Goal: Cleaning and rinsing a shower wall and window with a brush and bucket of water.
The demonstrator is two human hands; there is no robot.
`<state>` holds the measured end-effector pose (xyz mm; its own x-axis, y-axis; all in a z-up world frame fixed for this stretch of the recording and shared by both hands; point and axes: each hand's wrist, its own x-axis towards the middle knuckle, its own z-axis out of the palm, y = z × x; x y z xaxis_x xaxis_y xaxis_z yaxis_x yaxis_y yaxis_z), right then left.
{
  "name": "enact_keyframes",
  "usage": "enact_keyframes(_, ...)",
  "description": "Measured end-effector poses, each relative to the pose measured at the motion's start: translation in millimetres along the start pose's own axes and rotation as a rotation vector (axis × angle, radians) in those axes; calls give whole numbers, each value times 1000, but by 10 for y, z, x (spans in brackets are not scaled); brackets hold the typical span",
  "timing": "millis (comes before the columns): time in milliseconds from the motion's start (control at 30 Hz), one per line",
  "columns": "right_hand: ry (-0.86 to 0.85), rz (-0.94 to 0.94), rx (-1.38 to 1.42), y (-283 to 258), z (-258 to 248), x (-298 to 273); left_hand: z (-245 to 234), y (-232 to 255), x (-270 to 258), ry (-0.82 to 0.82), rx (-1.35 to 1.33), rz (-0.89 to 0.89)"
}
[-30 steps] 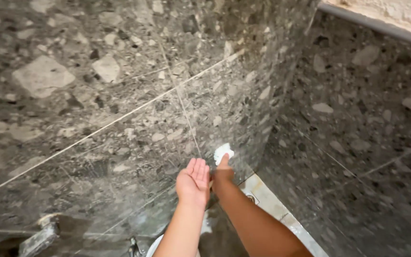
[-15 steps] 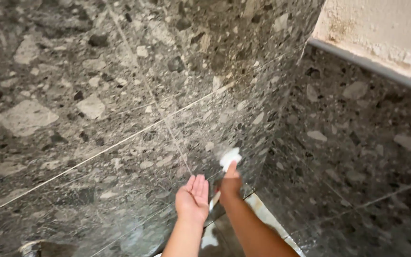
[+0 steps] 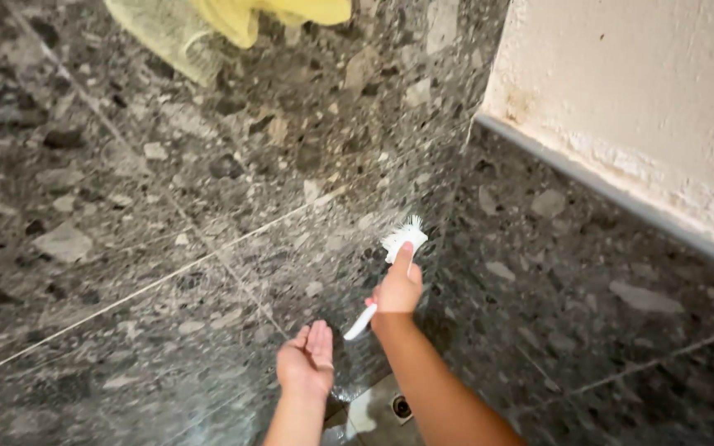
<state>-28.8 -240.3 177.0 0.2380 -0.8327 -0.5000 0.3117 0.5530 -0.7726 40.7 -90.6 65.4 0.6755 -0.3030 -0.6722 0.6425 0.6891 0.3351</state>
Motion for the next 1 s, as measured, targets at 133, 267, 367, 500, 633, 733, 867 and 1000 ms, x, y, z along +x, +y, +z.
enact_keyframes(133,-35,-90,-11,304,-206,311,-152,-305,139,-11,7,-6)
enact_keyframes(267,39,220,-208,975,-518,1125,-186,-476,236,6,66,-48)
enact_keyframes(367,5,331,-239,1104,-726,1554,-211,-590,205,56,81,-84)
enact_keyframes(500,-9,52,-109,53,-373,1124,-119,-696,233,40,101,-70)
enact_keyframes(633,-53,-135,-63,-433,-335,939,-31,-804,260,-9,81,-88)
enact_keyframes(733,-46,-239,-118,-34,-562,1210,-123,-864,255,34,69,-116)
enact_keyframes(867,-62,192,-286,709,-888,1667,-151,-791,279,1,77,-93)
enact_keyframes(1000,-2,226,-384,559,-841,1303,-236,-600,188,34,166,-95)
